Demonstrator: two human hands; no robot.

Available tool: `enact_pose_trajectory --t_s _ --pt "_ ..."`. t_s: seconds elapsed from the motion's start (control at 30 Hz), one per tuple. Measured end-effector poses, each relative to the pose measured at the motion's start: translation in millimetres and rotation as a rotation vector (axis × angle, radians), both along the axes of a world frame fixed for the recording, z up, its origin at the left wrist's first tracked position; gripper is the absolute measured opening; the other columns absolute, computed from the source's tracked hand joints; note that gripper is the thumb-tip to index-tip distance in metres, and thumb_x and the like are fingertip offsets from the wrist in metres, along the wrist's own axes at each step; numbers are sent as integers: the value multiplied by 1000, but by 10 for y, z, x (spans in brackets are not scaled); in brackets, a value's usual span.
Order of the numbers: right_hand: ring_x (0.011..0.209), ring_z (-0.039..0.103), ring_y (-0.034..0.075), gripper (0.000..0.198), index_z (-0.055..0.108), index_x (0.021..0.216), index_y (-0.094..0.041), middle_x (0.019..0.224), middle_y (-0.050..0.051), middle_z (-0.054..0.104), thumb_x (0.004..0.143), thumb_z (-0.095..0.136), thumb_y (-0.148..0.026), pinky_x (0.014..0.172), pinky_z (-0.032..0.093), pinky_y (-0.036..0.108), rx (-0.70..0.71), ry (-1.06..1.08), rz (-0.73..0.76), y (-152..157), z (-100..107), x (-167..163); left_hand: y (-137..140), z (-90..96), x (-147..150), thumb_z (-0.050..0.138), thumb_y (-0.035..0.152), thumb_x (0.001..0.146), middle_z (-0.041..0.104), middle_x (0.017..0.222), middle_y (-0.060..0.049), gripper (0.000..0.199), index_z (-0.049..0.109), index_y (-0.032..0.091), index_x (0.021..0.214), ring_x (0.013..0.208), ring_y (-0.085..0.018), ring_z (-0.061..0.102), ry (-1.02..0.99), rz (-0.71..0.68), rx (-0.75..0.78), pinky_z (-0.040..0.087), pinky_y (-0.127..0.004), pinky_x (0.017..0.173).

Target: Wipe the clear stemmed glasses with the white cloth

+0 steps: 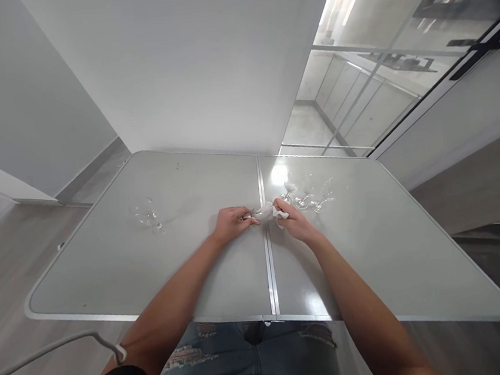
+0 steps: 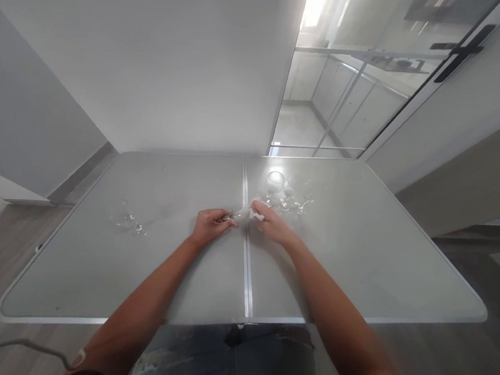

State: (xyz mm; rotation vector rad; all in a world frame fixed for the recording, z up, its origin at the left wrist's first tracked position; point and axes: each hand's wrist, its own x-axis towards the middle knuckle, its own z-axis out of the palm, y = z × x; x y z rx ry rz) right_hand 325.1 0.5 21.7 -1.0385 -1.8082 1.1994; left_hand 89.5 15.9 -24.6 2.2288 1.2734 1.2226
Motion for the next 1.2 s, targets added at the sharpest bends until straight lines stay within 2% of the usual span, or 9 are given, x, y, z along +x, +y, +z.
enact_pose_trajectory --t_s 0.13,0.3,0.4,0.47,0.57,0.67,0.87,1.03,1.2 --pt "68 30 15 21 34 72 -22 72 -3 32 69 51 -10 61 24 29 -85 151 -5 -36 93 29 0 15 15 80 55 75 60 58 2 37 71 19 73 54 -10 48 -55 -27 -47 36 -23 56" --pt "64 29 14 27 33 70 -23 68 -3 28 63 57 -12 57 21 28 -142 412 -170 -23 69 30 3 31 26 82 56 73 58 59 3 39 69 19 73 54 -9 45 -152 -56 -83 37 -22 56" --pt "63 28 15 29 32 70 -23 68 -3 26 63 58 -13 57 22 28 -113 471 -234 -6 28 26 9 45 22 82 57 71 55 57 4 41 68 19 71 54 -9 43 -181 -57 -93 37 -22 55" --pt "63 28 15 28 32 71 -23 68 -3 27 66 57 -13 58 23 29 -52 398 -203 -2 14 25 11 55 16 81 57 72 54 57 4 41 68 19 71 54 -9 43 -175 -39 -95 36 -22 55" --pt "67 30 16 23 33 73 -23 72 -3 32 72 53 -12 62 24 30 67 141 -57 -13 12 18 8 62 3 80 57 74 54 57 4 40 68 19 71 54 -9 45 -123 -33 -90 36 -23 55" --pt "71 31 16 20 32 77 -24 77 -2 34 77 48 -11 65 26 31 121 -7 36 -28 6 11 2 57 -4 77 56 77 55 57 4 39 68 19 70 53 -9 45 -81 -53 -79 35 -23 55" --pt "74 29 16 22 31 84 -25 82 -2 32 80 44 -8 67 26 31 160 -78 72 -29 -37 31 7 39 -11 75 53 82 60 57 2 36 68 20 71 52 -10 50 -18 -36 25 36 -23 55" --pt "75 30 17 24 31 85 -25 81 -2 33 79 44 -6 68 27 31 121 -109 125 -16 -36 46 7 13 -33 75 53 81 65 59 0 32 72 21 77 53 -11 55 17 -22 122 39 -24 56" --pt "73 31 16 24 31 81 -25 79 -2 34 75 46 -7 67 27 30 112 -85 108 -6 9 65 18 -12 -20 76 58 79 63 58 1 38 72 21 75 52 -10 52 -31 -44 64 39 -23 55"
